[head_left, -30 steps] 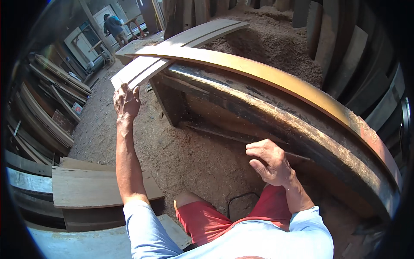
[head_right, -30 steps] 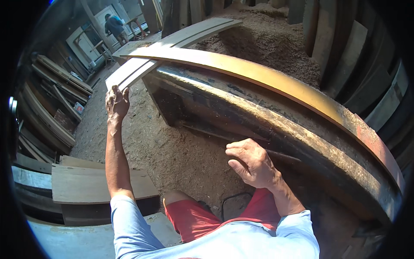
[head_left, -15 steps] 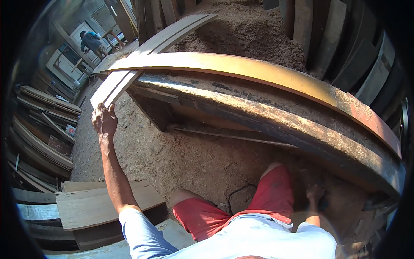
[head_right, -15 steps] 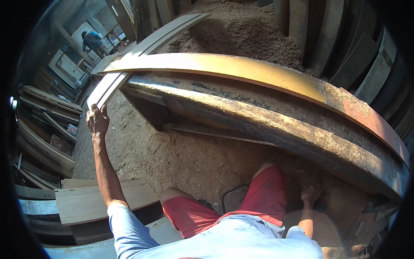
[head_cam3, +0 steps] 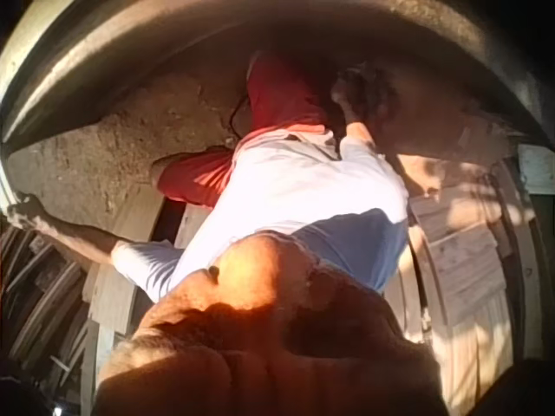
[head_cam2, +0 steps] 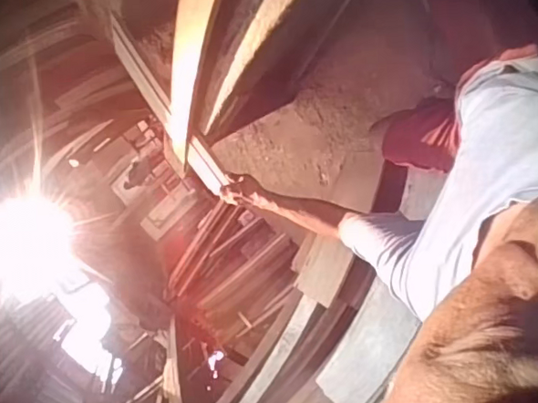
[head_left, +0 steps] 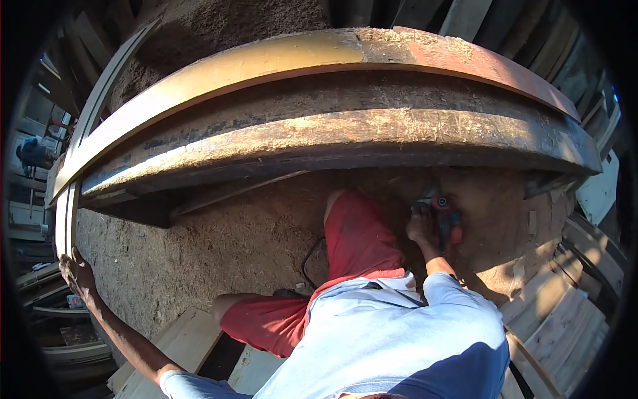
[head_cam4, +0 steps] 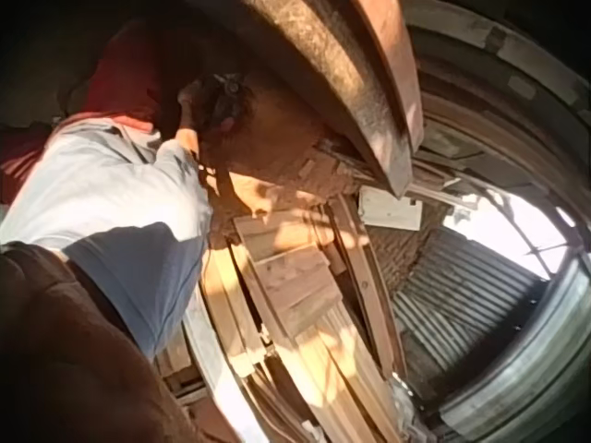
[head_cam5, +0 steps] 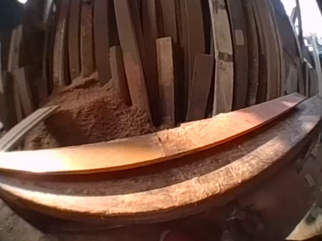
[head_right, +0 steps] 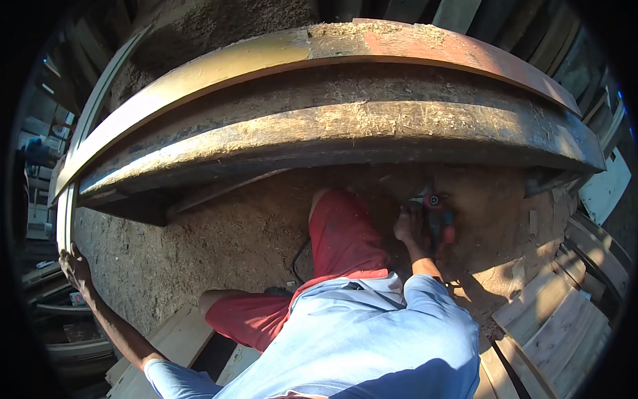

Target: The person uses a belt sander to smooth the surface and edges of a wooden board, then lifts and turns the board to check the work.

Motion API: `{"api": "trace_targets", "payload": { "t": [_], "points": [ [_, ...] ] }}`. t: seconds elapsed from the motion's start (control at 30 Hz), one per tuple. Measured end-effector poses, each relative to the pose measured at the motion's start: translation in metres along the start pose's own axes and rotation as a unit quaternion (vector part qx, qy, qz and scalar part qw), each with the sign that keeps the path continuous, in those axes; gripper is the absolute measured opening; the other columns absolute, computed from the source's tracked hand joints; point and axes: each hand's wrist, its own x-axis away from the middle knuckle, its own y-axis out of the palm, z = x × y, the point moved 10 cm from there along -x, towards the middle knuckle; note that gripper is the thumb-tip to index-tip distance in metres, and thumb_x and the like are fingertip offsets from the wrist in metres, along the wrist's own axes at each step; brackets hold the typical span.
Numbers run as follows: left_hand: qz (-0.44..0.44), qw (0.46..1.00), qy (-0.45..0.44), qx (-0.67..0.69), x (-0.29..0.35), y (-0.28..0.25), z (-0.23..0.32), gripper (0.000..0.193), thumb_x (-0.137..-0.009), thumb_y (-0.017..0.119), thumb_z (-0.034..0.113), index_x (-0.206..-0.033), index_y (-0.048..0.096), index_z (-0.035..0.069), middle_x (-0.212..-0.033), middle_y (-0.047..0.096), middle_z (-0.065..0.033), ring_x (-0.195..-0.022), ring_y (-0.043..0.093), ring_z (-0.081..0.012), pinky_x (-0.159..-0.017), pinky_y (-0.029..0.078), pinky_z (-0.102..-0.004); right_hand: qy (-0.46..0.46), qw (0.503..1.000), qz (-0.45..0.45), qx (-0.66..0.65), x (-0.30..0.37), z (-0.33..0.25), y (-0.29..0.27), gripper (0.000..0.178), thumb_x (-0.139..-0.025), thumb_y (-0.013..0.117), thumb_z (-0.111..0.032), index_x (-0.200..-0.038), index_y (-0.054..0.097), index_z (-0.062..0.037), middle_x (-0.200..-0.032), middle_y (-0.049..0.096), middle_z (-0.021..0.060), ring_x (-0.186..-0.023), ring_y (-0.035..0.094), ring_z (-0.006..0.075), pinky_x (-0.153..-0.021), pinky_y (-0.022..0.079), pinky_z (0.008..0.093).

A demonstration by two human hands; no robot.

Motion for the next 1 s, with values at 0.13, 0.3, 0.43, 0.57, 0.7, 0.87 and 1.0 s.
{"api": "trace_targets", "payload": {
  "t": [0.13,0.3,0.43,0.57,0.7,0.87,1.0],
  "points": [
    [-0.064,0.997,-0.034,-0.014,0.014,-0.012,-0.013,0.061,-0.104,0.047,0.047,-0.127,0.058,-0.009,-0.118,0.062,-0.0329,-0.111,0.060,-0.0465,-0.096,0.047,-0.0529,-0.022,0.995,0.082,0.044,0.026,-0.037,-0.078,0.059,-0.087,0.070,-0.028,-0.140,0.052,-0.0099,-0.153,0.037,0.0214,-0.131,0.043,0.0422,-0.107,0.038,0.0532],
    [0.094,0.993,0.031,0.070,0.004,-0.074,0.056,0.034,-0.094,0.068,0.033,-0.099,0.066,0.000,-0.095,0.066,-0.0209,-0.089,0.065,-0.0406,-0.078,0.052,-0.0494,0.085,0.987,0.133,0.044,0.034,0.063,-0.089,0.058,-0.093,0.065,-0.037,-0.138,0.051,-0.0023,-0.133,0.057,0.0239,-0.116,0.056,0.0458,-0.100,0.043,0.0554],
    [0.050,0.997,-0.021,0.059,-0.001,-0.078,0.049,0.037,-0.095,0.066,0.033,-0.110,0.060,-0.001,-0.102,0.063,-0.0225,-0.095,0.063,-0.0407,-0.079,0.052,-0.0500,0.089,0.991,0.087,0.050,0.023,0.069,-0.079,0.058,-0.092,0.064,-0.039,-0.136,0.053,-0.0021,-0.130,0.058,0.0236,-0.116,0.057,0.0445,-0.099,0.044,0.0541],
    [0.063,0.995,0.012,0.074,0.021,-0.078,0.035,0.052,-0.087,0.076,0.040,-0.112,0.058,-0.001,-0.104,0.063,-0.0235,-0.096,0.062,-0.0408,-0.080,0.050,-0.0517,0.063,0.993,0.071,0.069,0.018,0.054,-0.089,0.058,-0.092,0.063,-0.041,-0.134,0.054,-0.0019,-0.128,0.060,0.0234,-0.115,0.058,0.0431,-0.099,0.044,0.0527],
    [0.077,0.995,-0.014,0.055,0.015,-0.074,0.023,0.043,-0.081,0.078,0.022,-0.114,0.060,0.001,-0.100,0.065,-0.0196,-0.094,0.064,-0.0381,-0.078,0.054,-0.0461,0.037,0.994,0.059,0.082,0.007,0.041,-0.093,0.059,-0.091,0.062,-0.043,-0.132,0.056,-0.0017,-0.126,0.062,0.0232,-0.114,0.060,0.0418,-0.098,0.045,0.0513],
    [0.102,0.993,-0.059,0.026,0.008,-0.078,0.037,0.030,-0.082,0.074,0.017,-0.108,0.063,0.007,-0.099,0.066,-0.0146,-0.092,0.066,-0.0348,-0.075,0.055,-0.0454,0.015,0.992,0.052,0.110,-0.004,0.032,-0.105,0.059,-0.091,0.061,-0.046,-0.130,0.059,-0.0014,-0.123,0.064,0.0229,-0.114,0.061,0.0401,-0.098,0.046,0.0496],
    [0.112,0.990,-0.060,0.055,0.028,-0.080,0.033,0.024,-0.083,0.074,0.019,-0.101,0.064,0.008,-0.094,0.065,-0.0136,-0.086,0.066,-0.0348,-0.072,0.054,-0.0451,-0.014,0.990,-0.004,0.142,-0.011,0.012,-0.109,0.060,-0.090,0.061,-0.047,-0.129,0.060,-0.0012,-0.121,0.066,0.0227,-0.113,0.063,0.0388,-0.097,0.047,0.0483]
  ]
}}
